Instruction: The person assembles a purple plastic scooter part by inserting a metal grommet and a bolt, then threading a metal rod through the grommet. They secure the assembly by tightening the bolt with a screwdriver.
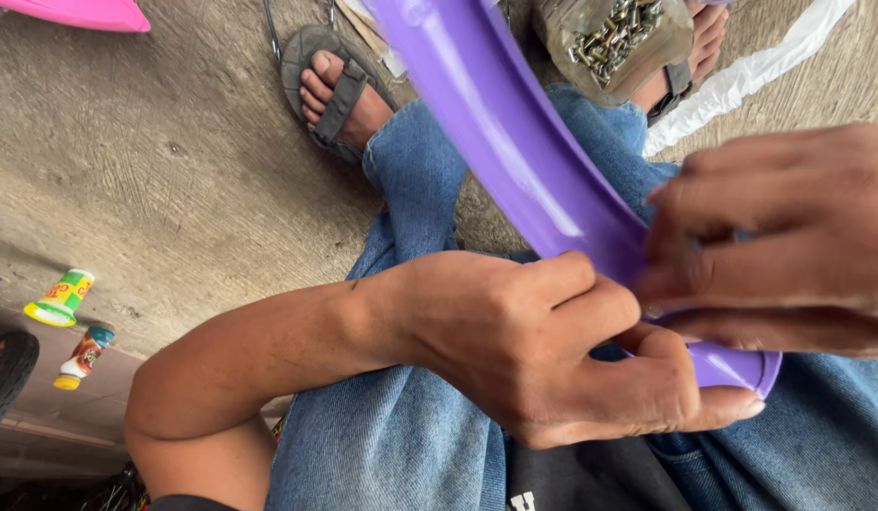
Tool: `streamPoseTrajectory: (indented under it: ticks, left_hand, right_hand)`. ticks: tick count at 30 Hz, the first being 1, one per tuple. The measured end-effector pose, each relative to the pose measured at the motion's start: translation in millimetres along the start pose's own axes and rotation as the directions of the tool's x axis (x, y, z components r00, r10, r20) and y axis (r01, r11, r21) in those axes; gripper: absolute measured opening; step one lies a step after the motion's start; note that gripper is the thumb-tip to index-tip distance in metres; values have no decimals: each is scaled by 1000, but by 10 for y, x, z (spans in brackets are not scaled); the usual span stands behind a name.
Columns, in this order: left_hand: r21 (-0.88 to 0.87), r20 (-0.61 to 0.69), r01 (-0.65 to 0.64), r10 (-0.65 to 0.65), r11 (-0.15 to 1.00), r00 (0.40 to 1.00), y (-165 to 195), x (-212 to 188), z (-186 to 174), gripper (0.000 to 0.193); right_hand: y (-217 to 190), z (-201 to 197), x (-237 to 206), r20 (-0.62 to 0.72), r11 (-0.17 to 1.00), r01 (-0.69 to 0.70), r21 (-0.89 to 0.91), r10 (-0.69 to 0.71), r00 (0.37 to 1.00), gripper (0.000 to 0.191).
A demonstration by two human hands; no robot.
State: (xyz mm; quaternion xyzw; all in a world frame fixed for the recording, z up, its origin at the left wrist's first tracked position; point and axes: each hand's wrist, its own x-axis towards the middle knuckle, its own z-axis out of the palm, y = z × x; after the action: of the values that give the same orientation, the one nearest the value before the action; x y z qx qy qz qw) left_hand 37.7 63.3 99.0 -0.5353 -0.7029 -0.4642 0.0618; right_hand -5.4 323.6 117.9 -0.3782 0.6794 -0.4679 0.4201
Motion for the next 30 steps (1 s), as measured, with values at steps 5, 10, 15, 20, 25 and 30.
streamPoseTrajectory:
  ticks: [5, 10, 15, 20, 25, 30]
  left_hand:
    - [13, 16, -11, 11, 1000, 1000, -3, -28, -16, 30]
    - [-15, 23, 5, -5, 1000, 1000, 19, -33, -8, 31]
    - [16, 18, 1, -1, 1000, 1000, 12, -42, -11, 33]
    - [5, 49, 6, -6, 1000, 999, 5, -42, -47, 35]
    - [29, 61, -8, 6, 1000, 998, -11, -38, -60, 34]
    - [22, 58, -6, 5, 1000, 998, -7, -40, -50, 34]
  right_hand:
    - [7, 18, 10, -32, 994, -16, -105, 13, 999, 35]
    - [72, 22, -6, 11, 992, 127, 21, -128, 992, 35]
    - [142, 22, -130, 76, 998, -34, 57, 29, 997, 52]
    - [209, 104, -205, 32, 999, 5, 54, -7, 999, 54]
    - [208, 74, -224, 81, 999, -49, 22, 47, 996, 61]
    - [179, 62, -188, 63, 997, -48, 56, 44, 997, 57]
